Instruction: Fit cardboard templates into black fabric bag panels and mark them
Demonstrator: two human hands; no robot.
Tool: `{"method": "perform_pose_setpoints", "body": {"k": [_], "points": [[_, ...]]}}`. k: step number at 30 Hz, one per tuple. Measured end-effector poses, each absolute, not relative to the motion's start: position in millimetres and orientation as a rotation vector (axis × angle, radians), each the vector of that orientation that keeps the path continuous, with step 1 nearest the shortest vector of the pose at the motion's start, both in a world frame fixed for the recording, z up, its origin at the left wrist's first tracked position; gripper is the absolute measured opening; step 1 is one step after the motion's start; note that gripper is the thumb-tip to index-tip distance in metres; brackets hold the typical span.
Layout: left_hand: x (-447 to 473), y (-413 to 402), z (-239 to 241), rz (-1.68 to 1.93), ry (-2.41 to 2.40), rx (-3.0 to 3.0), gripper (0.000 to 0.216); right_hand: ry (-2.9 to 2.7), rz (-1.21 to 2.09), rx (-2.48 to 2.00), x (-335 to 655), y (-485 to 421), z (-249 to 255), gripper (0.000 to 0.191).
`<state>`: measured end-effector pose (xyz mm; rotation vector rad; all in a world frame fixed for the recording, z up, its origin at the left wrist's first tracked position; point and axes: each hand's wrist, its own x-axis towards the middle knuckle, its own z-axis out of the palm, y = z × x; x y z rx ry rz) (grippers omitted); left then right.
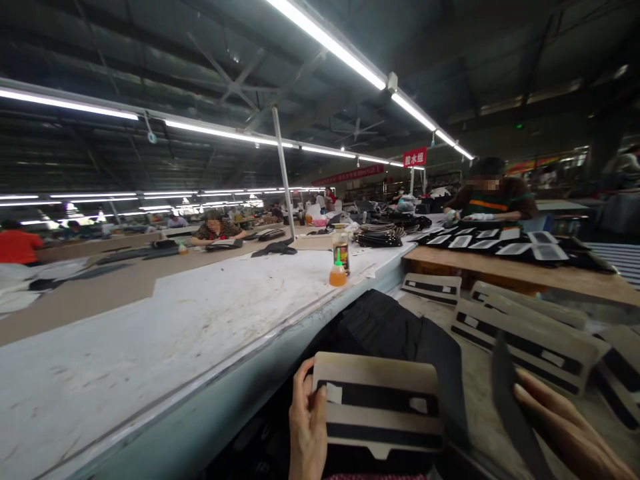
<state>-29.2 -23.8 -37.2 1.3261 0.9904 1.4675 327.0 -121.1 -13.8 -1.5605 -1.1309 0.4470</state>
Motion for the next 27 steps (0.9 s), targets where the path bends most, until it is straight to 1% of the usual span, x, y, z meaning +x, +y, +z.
{"method": "perform_pose_setpoints", "body": {"k": [3,5,7,10,13,16,21,27], "points": [[-30,-28,-35,1.453,1.064,1.427,0.035,-1.387,0.510,-1.541,305,-119,3,0.038],[-29,-33,-31,1.406,1.080,1.491,0.031,-1.526,0.536,-1.529,278,-117,13,0.029],[-29,-40,-27,1.343,1.079,1.533,0.034,-1.619,0.511,-1.514,249,-115,18,0.024],[-29,-50,-22,1.303,1.091,1.559,0.043,-1.690,0.441,-1.484,213,-111,18,0.021],[-29,-55,-21,1.305,1.110,1.555,0.047,-1.709,0.384,-1.482,190,-107,13,0.024],[-30,-52,-27,1.269,1.131,1.532,0.043,-1.714,0.351,-1.487,179,-104,6,0.026],[-34,-44,-41,1.272,1.195,1.473,0.041,-1.694,0.365,-1.515,178,-108,-5,0.014],[-33,-46,-47,1.327,1.171,1.407,0.039,-1.633,0.350,-1.563,184,-110,-1,0.015]]}}
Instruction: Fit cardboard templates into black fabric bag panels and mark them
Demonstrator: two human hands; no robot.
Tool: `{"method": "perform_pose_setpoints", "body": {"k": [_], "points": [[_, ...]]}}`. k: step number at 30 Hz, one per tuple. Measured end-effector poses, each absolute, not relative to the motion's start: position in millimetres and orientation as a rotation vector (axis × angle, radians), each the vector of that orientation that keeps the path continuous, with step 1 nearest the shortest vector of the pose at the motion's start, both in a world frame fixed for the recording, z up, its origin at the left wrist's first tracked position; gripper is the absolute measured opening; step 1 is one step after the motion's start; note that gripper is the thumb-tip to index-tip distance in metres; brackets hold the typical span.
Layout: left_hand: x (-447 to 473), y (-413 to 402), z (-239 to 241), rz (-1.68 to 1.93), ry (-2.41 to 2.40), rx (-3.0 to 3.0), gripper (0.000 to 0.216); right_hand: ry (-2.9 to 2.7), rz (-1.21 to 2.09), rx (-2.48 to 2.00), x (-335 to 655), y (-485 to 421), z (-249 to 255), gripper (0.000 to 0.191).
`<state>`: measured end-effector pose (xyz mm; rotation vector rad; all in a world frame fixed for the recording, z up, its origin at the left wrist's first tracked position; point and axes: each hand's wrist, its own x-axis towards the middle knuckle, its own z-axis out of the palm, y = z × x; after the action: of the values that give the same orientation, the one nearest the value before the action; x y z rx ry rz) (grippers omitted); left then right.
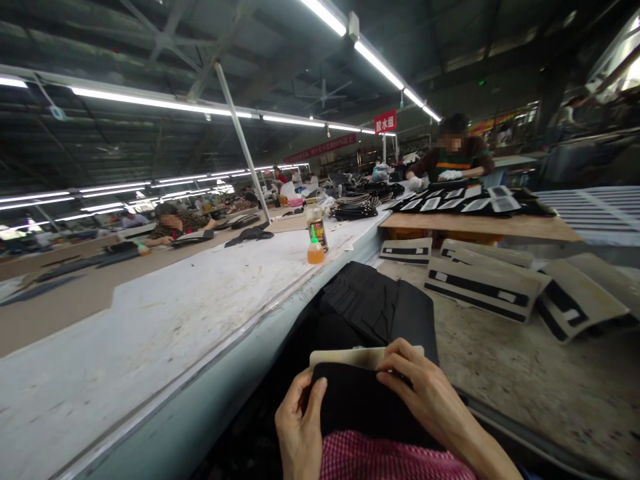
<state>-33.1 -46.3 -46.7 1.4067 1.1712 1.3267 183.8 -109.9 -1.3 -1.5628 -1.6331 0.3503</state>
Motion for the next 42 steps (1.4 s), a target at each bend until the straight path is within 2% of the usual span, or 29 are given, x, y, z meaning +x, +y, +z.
{"method": "perform_pose_setpoints", "body": {"k": [12,23,28,37,42], "points": [[-23,-57,-39,1.421,1.038,1.325,0.029,-1.588,0.428,-1.517,194,-88,15,0.017],[-17,-63,-32,1.481,0.938,1.329,0.026,-1.575,0.618,-1.488,207,-76,17,0.012],[-17,-61,-30,1.466,0.948,1.320,0.028,-1.560,0.669,-1.501,209,-76,14,0.016],[-13,-55,-14,1.477,1.019,1.204,0.033,-1.490,0.544,-1.562,195,-99,24,0.029],[-11,-61,16,1.605,0.952,1.210,0.023,-1.489,0.415,-1.574,194,-117,29,0.031]]}}
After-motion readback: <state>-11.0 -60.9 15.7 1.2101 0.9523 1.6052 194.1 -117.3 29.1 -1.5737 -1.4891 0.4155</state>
